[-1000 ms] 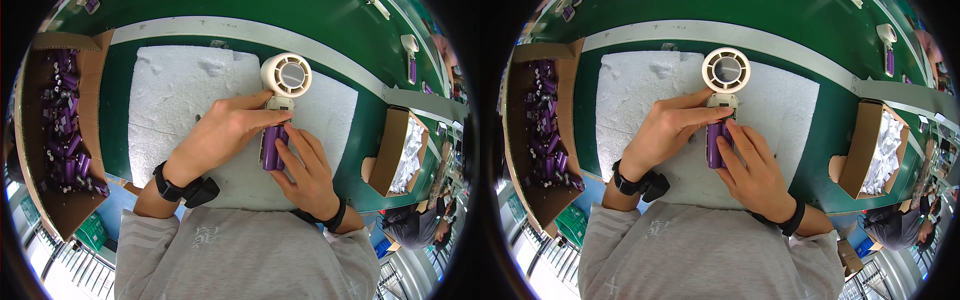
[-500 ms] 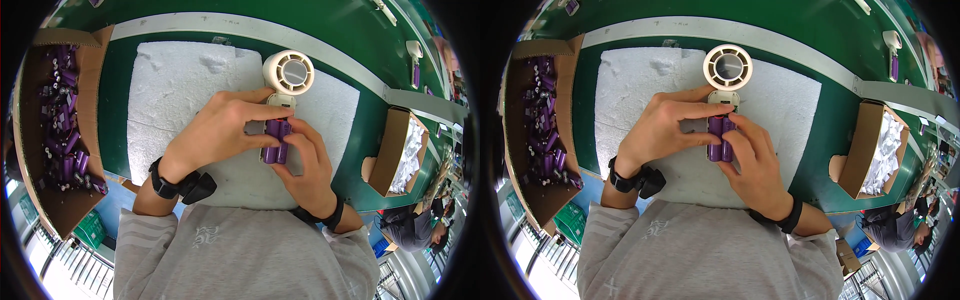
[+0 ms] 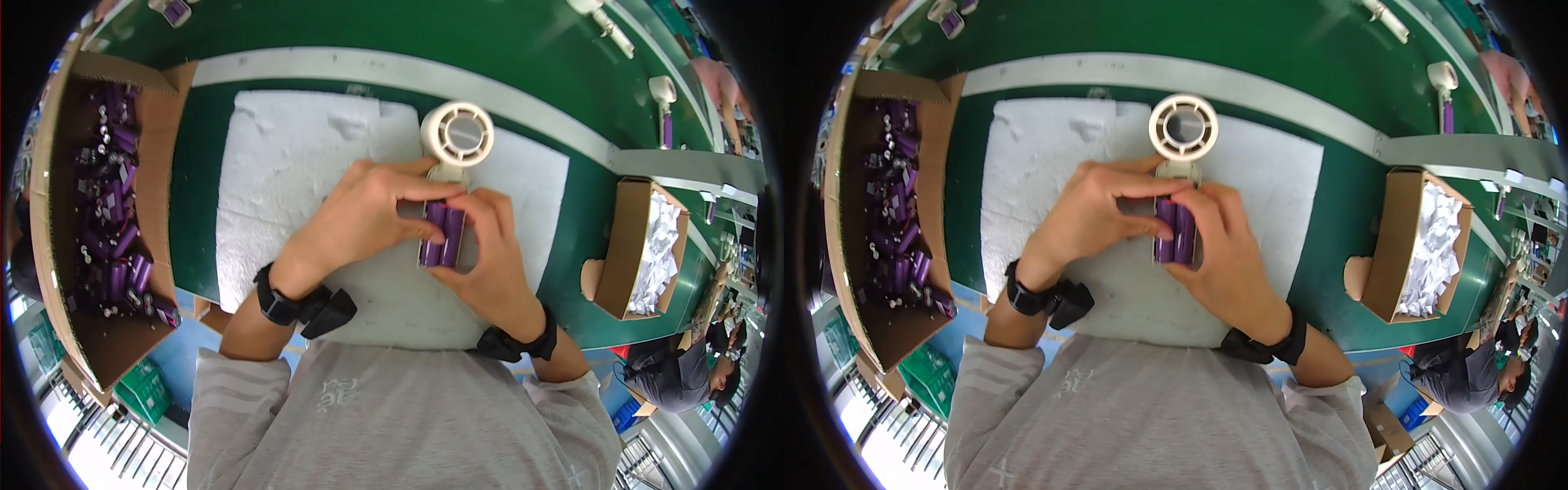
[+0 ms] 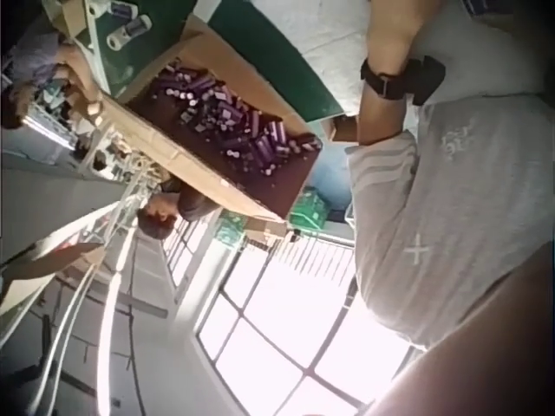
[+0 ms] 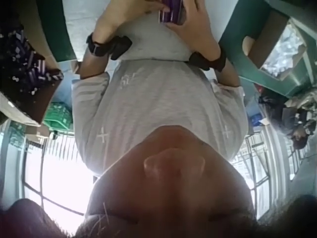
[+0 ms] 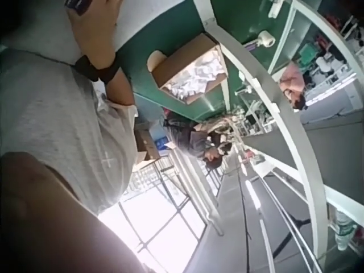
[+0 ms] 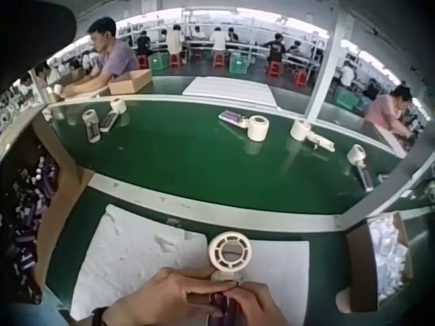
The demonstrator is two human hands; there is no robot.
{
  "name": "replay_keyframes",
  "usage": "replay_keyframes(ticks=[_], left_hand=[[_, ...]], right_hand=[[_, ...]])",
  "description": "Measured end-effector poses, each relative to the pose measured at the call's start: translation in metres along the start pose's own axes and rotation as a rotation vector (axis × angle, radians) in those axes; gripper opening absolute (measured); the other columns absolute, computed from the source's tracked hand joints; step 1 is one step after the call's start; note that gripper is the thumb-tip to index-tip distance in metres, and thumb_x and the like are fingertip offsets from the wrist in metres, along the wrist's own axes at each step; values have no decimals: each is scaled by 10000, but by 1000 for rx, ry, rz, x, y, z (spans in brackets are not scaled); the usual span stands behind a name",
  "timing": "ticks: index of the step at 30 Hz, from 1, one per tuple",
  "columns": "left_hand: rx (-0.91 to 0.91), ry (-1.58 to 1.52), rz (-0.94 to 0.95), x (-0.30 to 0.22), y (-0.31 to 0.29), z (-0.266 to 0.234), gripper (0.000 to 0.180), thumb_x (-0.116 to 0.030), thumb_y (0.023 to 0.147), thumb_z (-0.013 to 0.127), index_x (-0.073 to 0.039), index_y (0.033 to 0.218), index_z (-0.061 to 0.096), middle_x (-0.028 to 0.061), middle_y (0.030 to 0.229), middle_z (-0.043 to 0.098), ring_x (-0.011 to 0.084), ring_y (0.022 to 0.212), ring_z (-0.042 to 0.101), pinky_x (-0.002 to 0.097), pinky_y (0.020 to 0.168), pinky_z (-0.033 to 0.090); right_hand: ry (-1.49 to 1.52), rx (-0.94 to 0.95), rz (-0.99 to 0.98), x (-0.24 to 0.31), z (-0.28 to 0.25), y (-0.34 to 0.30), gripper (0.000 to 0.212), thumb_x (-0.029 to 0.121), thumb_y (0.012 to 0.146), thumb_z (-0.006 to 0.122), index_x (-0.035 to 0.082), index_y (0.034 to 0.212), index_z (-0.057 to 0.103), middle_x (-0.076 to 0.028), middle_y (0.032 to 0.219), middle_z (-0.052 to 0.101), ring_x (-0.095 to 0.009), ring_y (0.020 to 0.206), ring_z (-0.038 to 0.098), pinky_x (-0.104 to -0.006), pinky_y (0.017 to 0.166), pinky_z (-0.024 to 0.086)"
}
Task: The person reaches into a cardboard box for a battery pack, connects its wires to a circuit board inside a plastic fan housing, and presses the battery pack into the handle. They then place the assembled fan onto the conveyor belt and reach back into the box for another battery pack.
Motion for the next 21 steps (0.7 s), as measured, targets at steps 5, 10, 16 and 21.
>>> replay_keyframes(ticks=[5, 10, 16, 21], left_hand=[[42, -25, -43, 3, -1, 1, 553, -23, 596, 839, -95, 1126, 699, 157, 1160, 666, 285, 938, 696, 320, 804, 564], [66, -5, -18, -1, -1, 0, 532, -19, 610, 834, -100, 1119, 703, 148, 1138, 678, 268, 916, 702, 310, 784, 557], [19, -43, 25, 0, 0, 2, 565, -9, 680, 792, -117, 1215, 646, 128, 1209, 644, 228, 921, 679, 309, 756, 557], [-83, -102, -70, -7, 3, -1, 620, -19, 739, 762, -140, 1315, 566, 121, 1322, 561, 210, 851, 644, 308, 739, 555]], right_hand=[[-7, 22, -103, -3, -1, -3, 717, 28, 570, 851, 64, 1214, 539, -139, 1209, 476, -322, 1096, 541, -370, 901, 489], [-187, 35, -215, 3, -4, -7, 692, 86, 584, 861, 56, 1206, 559, -135, 1240, 484, -322, 1138, 525, -396, 928, 478], [-429, 16, -317, 14, -7, -1, 704, 178, 611, 854, 41, 1233, 554, -140, 1299, 479, -329, 1157, 520, -422, 967, 458], [-377, -18, -249, -5, -25, 38, 678, 162, 660, 822, 8, 1253, 533, -179, 1340, 478, -370, 1208, 500, -415, 1011, 432]])
Point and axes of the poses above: each hand's wrist, its own y-axis towards the middle knuckle, its own z-axis out of the palm, x = y × z, the point moved 3 cm from there along y, towards the middle knuckle
